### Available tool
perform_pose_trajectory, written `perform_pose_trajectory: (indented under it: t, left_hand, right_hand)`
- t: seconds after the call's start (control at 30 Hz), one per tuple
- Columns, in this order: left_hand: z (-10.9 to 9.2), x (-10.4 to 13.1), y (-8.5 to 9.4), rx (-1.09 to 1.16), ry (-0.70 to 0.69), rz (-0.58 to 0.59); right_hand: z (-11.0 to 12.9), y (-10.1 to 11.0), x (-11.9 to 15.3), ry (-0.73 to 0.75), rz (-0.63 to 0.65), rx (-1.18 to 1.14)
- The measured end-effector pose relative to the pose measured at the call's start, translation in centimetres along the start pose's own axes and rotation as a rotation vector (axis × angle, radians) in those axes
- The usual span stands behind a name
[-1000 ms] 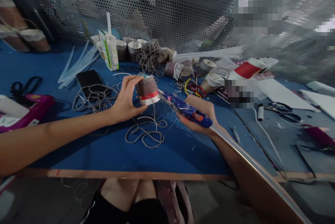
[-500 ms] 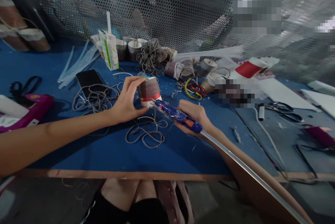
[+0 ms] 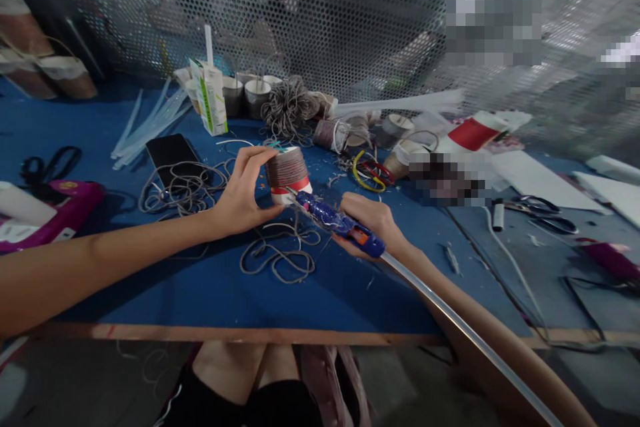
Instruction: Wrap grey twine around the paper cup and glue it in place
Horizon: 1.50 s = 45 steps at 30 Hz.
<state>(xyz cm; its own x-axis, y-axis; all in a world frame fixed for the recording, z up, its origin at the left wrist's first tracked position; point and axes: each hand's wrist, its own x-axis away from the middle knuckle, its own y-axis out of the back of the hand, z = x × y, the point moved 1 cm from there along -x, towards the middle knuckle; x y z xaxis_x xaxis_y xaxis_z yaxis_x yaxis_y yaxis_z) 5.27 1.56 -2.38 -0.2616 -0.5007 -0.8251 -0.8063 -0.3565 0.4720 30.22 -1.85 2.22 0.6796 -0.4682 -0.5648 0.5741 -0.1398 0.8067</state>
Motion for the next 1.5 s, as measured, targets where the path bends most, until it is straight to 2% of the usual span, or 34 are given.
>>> perform_pose_trajectory:
  t: [0.1, 0.27, 0.5, 0.83, 1.1, 1.33, 1.5]
  left_hand:
    - [0.0, 0.0, 0.0, -0.002, -0.011, -0.016]
    - [0.3, 0.0, -0.1, 0.015, -0.022, -0.029]
    - [0.3, 0.0, -0.1, 0.061, -0.017, -0.054]
    - [0.3, 0.0, -0.1, 0.058, 0.005, -0.076]
    - [0.2, 0.0, -0.1, 0.07, 0.011, -0.075]
    - [0.4, 0.2, -0.2, 0.092, 0.033, -0.07]
    - [0.3, 0.1, -0.2, 0.086, 0.036, -0.077]
  right_hand:
    - [0.0, 0.0, 0.0, -0.012, -0.004, 0.011]
    - [-0.9, -0.2, 0.2, 0.097, -0.065, 0.043]
    - [-1.1, 0.2, 0.1, 0.101, -0.069, 0.077]
    - [-1.9, 0.5, 0.2, 0.014, -0.055, 0.103]
    - [-1.7, 0.8, 0.0, 0.057, -0.11, 0.078]
    - [-0.9, 1.7, -0.3, -0.066, 0.001, 0.087]
    - [-1.1, 2.0, -0.3, -0.086, 0.002, 0.078]
